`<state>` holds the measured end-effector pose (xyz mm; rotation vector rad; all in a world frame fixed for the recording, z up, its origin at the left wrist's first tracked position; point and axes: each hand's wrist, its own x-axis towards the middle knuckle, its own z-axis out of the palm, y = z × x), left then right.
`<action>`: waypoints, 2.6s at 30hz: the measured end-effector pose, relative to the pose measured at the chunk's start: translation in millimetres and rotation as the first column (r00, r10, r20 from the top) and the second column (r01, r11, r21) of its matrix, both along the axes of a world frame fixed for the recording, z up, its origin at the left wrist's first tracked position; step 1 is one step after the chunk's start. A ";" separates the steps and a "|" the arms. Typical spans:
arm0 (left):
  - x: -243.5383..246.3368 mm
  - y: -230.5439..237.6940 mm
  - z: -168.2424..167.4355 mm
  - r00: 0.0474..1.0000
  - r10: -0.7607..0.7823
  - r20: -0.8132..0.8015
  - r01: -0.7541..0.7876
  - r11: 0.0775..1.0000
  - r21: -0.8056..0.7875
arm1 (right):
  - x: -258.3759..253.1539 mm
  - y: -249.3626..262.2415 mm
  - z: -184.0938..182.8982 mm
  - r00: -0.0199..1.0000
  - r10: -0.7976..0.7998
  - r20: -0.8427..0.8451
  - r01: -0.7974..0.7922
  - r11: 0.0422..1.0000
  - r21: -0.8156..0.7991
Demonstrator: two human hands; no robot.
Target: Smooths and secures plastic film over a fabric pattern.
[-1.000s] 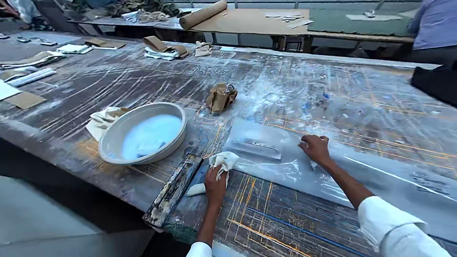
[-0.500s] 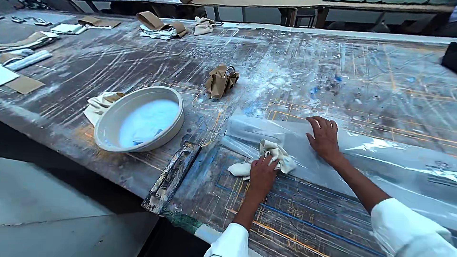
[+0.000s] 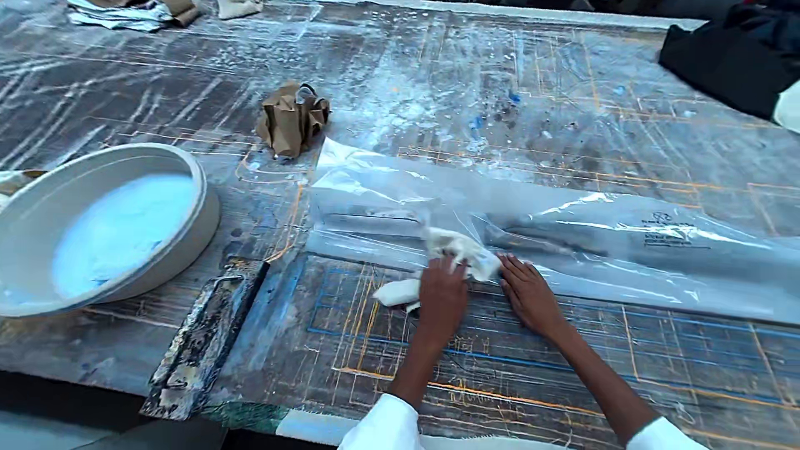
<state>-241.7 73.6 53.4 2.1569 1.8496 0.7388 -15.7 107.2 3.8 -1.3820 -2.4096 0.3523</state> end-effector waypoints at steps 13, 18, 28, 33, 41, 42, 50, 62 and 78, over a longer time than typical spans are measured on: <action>49.2 5.5 0.2 0.993 -0.075 -0.086 0.069 0.995 -0.075 | 95.3 -46.1 -8.4 0.979 -0.200 0.050 0.199 0.980 0.024; 105.7 11.6 -20.0 0.951 -0.295 -0.091 0.300 0.953 0.046 | 90.0 -42.9 -0.9 0.979 -0.200 0.026 0.199 0.980 0.014; -74.6 -1.4 24.8 0.921 0.253 -0.297 -0.302 0.944 -0.133 | 88.4 -45.8 3.6 0.977 -0.209 0.033 0.210 0.977 -0.045; 4.1 -0.7 -14.9 0.962 -0.137 -0.237 0.152 0.987 0.047 | 89.2 -44.4 -4.3 0.977 -0.212 0.007 0.212 0.977 -0.025; -155.4 4.0 24.2 0.893 0.291 -0.343 -0.355 0.924 -0.139 | 90.9 -41.2 -3.9 0.976 -0.216 0.022 0.216 0.976 -0.015; -121.5 1.4 20.9 0.931 0.199 -0.307 -0.246 0.962 -0.122 | 90.9 -40.4 -3.7 0.975 -0.220 0.018 0.220 0.975 -0.015; -197.9 12.1 10.3 0.891 0.309 -0.332 -0.361 0.926 -0.108 | 93.5 -39.6 -3.0 0.977 -0.205 0.060 0.207 0.978 -0.031; -229.4 20.3 21.9 0.877 0.368 -0.310 -0.438 0.877 -0.198 | 98.3 -39.6 -9.2 0.977 -0.206 0.060 0.208 0.978 -0.020; -213.3 27.1 56.3 0.883 0.372 -0.285 -0.447 0.850 -0.277 | 100.9 -36.5 -13.5 0.974 -0.217 0.057 0.217 0.976 0.019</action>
